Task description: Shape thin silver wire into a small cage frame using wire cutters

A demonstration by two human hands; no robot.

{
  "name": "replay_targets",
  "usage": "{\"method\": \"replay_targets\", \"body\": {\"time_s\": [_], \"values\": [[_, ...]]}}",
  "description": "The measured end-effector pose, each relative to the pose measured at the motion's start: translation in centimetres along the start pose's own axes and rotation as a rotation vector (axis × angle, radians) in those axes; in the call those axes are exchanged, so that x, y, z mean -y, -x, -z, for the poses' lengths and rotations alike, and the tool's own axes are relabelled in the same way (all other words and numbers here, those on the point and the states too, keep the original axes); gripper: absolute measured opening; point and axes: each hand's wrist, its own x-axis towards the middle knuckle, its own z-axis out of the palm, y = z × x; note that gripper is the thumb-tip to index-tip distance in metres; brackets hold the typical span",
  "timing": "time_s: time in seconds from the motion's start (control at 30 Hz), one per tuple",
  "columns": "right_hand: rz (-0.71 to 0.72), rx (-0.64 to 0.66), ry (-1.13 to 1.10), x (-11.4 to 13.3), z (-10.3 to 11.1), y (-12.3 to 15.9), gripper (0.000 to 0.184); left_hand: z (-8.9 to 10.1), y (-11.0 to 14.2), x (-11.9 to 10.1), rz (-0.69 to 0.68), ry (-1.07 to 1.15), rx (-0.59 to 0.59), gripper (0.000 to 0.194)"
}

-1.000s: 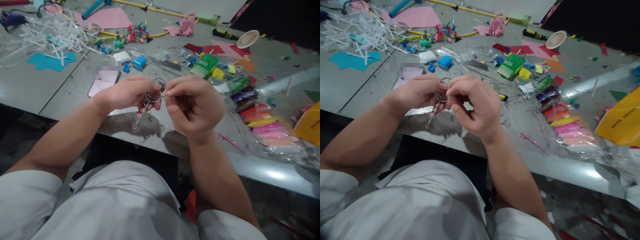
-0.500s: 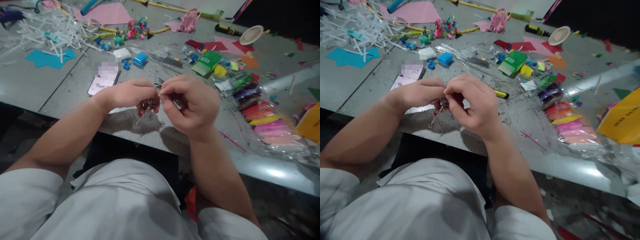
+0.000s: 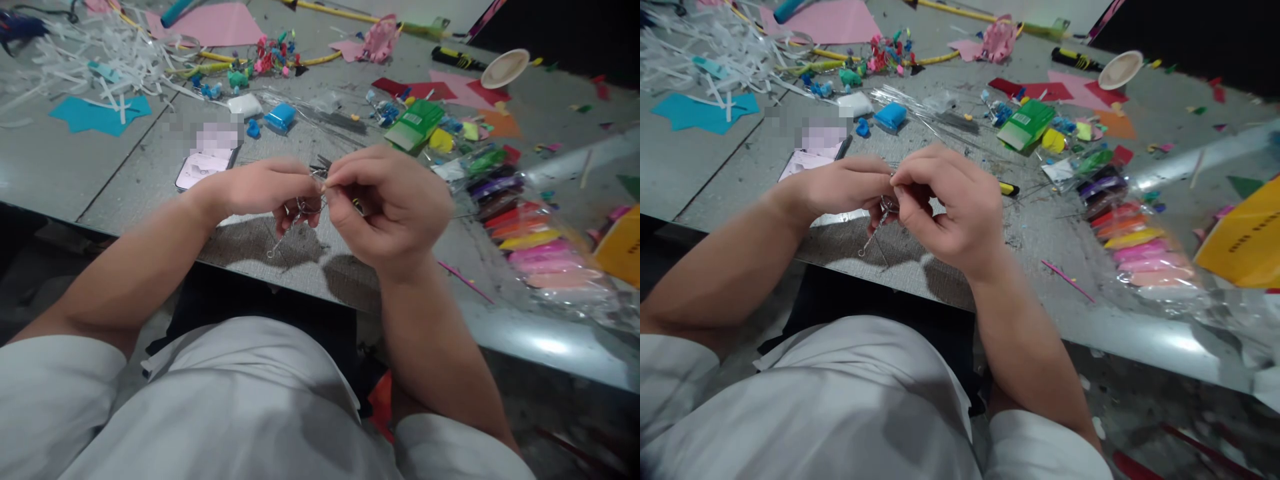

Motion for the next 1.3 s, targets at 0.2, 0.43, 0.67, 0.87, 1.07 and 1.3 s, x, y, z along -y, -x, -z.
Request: {"method": "replay_targets", "body": {"time_s": [0.2, 0.43, 0.67, 0.87, 1.07, 1.3], "values": [[-0.011, 0.018, -0.008, 0.0, -0.2, -0.1, 0.022, -0.3, 0.6, -1.2, 0.037, -0.024, 0.025, 0.044], [-0.05, 0.003, -0.05, 0.0, -0.2, -0.1, 0.022, 0.1, -0.2, -0.1, 0.018, -0.046, 0.026, 0.042], [-0.057, 0.009, -0.063, -0.2, -0.2, 0.0, 0.022, 0.0, 0.1, -0.5, 0.014, -0.015, 0.028, 0.052], [-0.049, 0.019, -0.052, 0.0, 0.0, -0.1, 0.02, -0.3, 0.5, -1.0, 0.009, 0.025, -0.022, 0.049], [0.072, 0.062, 0.067, 0.2, 1.0, 0.1, 0.022, -0.5, 0.6, -1.1, -0.057, 0.131, -0.074, 0.047], [0.334, -0.158, 0.123, -1.3, -0.3, 0.0, 0.018, 1.0, 0.4, 0.0, -0.263, 0.123, 0.072, 0.03]]}}
